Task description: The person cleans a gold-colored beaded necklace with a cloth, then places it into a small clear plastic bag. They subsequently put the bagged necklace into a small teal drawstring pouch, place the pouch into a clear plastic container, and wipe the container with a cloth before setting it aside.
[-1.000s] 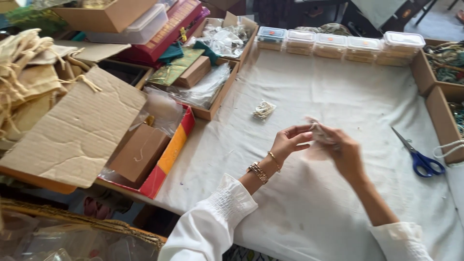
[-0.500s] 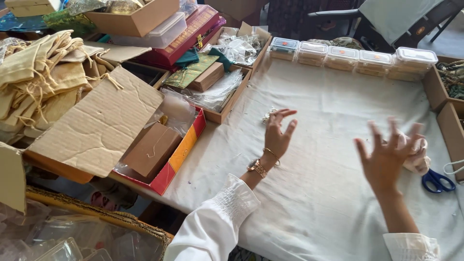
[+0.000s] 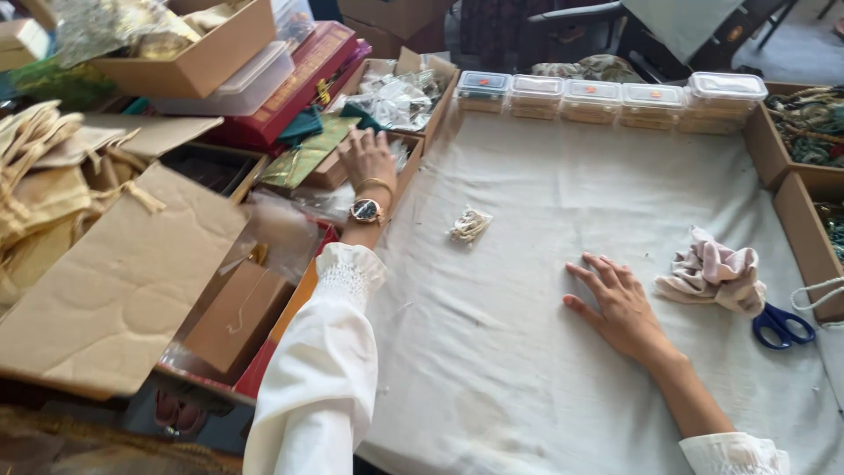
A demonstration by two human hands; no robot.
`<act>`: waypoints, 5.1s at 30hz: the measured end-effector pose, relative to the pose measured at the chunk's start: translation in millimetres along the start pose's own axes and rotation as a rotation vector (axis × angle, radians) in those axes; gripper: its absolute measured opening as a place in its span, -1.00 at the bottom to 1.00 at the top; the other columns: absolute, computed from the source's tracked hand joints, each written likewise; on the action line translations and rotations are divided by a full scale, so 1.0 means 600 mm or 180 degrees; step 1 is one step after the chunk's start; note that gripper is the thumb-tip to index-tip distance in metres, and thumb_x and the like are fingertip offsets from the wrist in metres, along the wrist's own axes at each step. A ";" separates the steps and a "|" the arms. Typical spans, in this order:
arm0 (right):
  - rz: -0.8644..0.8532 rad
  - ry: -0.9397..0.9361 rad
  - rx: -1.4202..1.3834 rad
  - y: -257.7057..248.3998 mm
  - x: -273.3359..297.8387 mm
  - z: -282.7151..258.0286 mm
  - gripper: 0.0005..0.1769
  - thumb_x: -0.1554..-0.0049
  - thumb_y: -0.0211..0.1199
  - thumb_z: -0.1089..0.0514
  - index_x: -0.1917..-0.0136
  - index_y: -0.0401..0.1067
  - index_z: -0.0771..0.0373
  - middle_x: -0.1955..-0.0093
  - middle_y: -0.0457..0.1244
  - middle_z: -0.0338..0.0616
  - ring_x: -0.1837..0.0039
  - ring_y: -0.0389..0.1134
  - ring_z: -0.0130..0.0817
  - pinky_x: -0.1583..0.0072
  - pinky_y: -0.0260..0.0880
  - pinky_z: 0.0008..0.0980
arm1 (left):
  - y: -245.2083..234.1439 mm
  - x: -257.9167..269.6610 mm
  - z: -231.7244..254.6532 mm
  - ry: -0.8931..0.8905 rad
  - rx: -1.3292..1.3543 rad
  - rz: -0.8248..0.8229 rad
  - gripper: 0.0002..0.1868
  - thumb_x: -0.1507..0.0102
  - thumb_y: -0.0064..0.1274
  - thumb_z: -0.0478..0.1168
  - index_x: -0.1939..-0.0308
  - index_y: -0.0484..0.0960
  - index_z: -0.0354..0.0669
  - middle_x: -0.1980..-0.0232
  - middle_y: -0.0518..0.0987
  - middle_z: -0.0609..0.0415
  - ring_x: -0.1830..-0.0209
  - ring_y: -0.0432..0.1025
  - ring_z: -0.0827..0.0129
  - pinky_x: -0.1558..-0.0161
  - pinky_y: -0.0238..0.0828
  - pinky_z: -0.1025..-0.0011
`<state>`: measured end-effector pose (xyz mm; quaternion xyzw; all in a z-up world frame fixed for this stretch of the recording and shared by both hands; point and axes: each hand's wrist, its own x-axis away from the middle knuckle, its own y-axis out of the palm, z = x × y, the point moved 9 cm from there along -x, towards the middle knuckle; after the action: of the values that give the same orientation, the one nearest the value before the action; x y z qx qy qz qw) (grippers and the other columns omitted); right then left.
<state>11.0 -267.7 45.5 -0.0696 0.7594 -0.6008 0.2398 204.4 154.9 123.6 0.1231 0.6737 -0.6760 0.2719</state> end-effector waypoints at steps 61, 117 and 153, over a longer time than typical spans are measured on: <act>0.1734 0.1246 -0.3179 -0.045 0.029 0.082 -0.64 -0.13 0.42 0.15 -0.18 0.46 0.25 -0.12 0.36 -0.15 -0.08 0.44 -0.46 -0.07 0.55 -0.45 | -0.107 0.378 0.307 -0.0119 0.4627 -0.0767 -0.42 -0.20 0.29 -0.22 -0.28 0.45 -0.02 0.09 0.76 0.05 0.10 0.68 0.41 0.08 0.70 0.48; 0.1190 0.1676 -0.5407 -0.006 0.030 0.151 -0.75 -0.18 0.34 0.27 -0.15 0.51 0.30 -0.03 0.41 -0.12 -0.07 0.47 -0.42 -0.16 0.58 -0.42 | -0.049 0.396 0.354 0.0323 0.4419 -0.2239 -0.68 -0.07 0.37 -0.28 0.09 0.73 -0.07 0.07 0.75 0.14 0.10 0.67 0.45 0.02 0.66 0.48; -0.0046 0.0084 -0.1130 -0.080 0.009 -0.018 -0.74 0.04 0.46 0.07 0.03 0.63 0.07 0.24 0.38 -0.24 0.10 0.38 -0.36 -0.09 0.38 -0.29 | -0.073 0.407 0.350 0.2386 0.2472 -0.0549 -0.75 -0.31 0.10 -0.02 -0.05 0.73 0.23 -0.26 0.58 0.34 -0.35 0.40 0.31 -0.33 0.09 0.12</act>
<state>-7.5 -273.7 91.3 -0.1085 0.8561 -0.4598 0.2094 22.0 -102.1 43.4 0.3914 0.4330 -0.8047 -0.1087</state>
